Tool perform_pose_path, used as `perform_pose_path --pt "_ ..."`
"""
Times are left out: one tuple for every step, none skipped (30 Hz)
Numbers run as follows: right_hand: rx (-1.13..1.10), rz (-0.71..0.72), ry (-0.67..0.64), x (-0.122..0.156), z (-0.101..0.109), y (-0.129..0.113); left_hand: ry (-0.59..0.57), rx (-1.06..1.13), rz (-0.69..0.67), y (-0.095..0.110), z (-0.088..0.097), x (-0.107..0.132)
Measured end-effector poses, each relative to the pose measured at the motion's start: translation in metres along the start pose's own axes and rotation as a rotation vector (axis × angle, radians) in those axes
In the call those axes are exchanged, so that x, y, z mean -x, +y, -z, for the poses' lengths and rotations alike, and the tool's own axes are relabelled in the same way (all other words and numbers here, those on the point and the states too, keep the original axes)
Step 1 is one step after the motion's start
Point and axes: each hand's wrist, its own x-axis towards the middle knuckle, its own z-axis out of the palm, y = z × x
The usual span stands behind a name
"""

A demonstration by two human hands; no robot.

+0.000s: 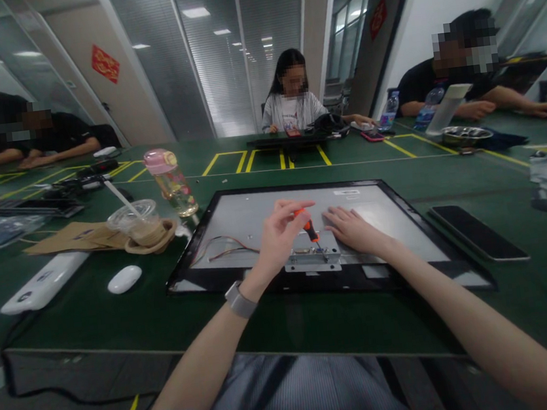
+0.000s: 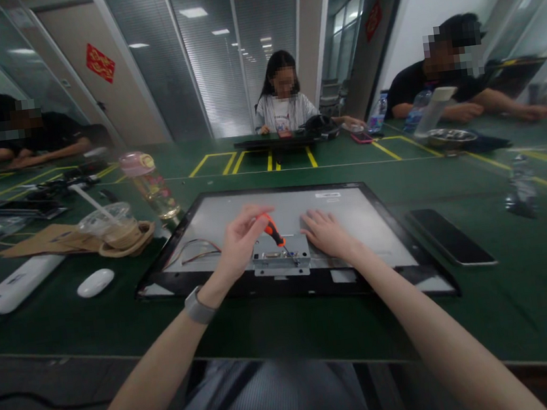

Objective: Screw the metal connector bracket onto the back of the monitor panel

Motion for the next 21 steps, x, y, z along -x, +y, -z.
perform_pose_path --pt "-0.002 0.003 0.003 0.0001 -0.0001 -0.0001 -0.006 -0.011 -0.003 0.0010 0.0003 0.0003" --pt "-0.003 0.007 0.004 0.0002 -0.0002 -0.0001 -0.018 -0.011 -0.001 0.0016 0.0009 0.0006" --pt "-0.003 0.009 0.003 0.0003 -0.0002 0.0000 -0.035 0.001 0.005 0.0015 0.0015 0.0008" --pt "-0.001 0.010 0.000 0.0004 -0.0002 0.0001 -0.055 0.022 0.016 0.0010 0.0021 0.0010" --pt "0.001 0.010 -0.003 0.0004 -0.0001 0.0002 -0.070 0.051 0.028 0.0000 0.0026 0.0011" --pt "0.003 0.009 -0.006 0.0005 0.0001 0.0003 -0.081 0.080 0.041 -0.0012 0.0029 0.0011" --pt "0.006 0.009 -0.008 0.0004 0.0004 0.0003 -0.082 0.107 0.048 -0.0023 0.0029 0.0010" --pt "0.008 0.010 -0.009 0.0004 0.0007 0.0002 -0.076 0.124 0.050 -0.0032 0.0026 0.0008" --pt "0.011 0.010 -0.011 0.0003 0.0011 0.0000 -0.066 0.127 0.047 -0.0036 0.0020 0.0007" --pt "0.013 0.009 -0.014 0.0002 0.0014 -0.0002 -0.054 0.118 0.040 -0.0034 0.0012 0.0007" --pt "0.012 0.005 -0.017 0.0001 0.0016 -0.0006 -0.043 0.100 0.033 -0.0027 0.0003 0.0007" --pt "0.008 0.001 -0.017 0.0000 0.0018 -0.0009 -0.036 0.077 0.025 -0.0016 -0.0006 0.0009" --pt "0.000 -0.003 -0.015 0.0000 0.0019 -0.0013 -0.034 0.053 0.019 -0.0002 -0.0013 0.0012" --pt "-0.008 -0.006 -0.010 0.0000 0.0019 -0.0016 -0.038 0.031 0.017 0.0012 -0.0019 0.0015" --pt "-0.015 -0.006 -0.004 0.0000 0.0017 -0.0018 -0.043 0.015 0.014 0.0024 -0.0022 0.0019" --pt "-0.020 -0.004 0.001 0.0001 0.0015 -0.0019 -0.050 0.008 0.014 0.0033 -0.0023 0.0022" --pt "-0.022 -0.002 0.004 0.0002 0.0013 -0.0018 -0.057 0.010 0.015 0.0037 -0.0023 0.0024" --pt "-0.021 0.000 0.004 0.0003 0.0010 -0.0016 -0.064 0.022 0.018 0.0036 -0.0021 0.0026" --pt "-0.017 0.000 0.002 0.0003 0.0008 -0.0013 -0.069 0.044 0.023 0.0030 -0.0018 0.0025" --pt "-0.012 0.001 0.000 0.0003 0.0006 -0.0010 -0.070 0.074 0.030 0.0020 -0.0016 0.0023" --pt "-0.007 0.003 -0.002 0.0003 0.0005 -0.0007 -0.068 0.106 0.039 0.0008 -0.0015 0.0020"
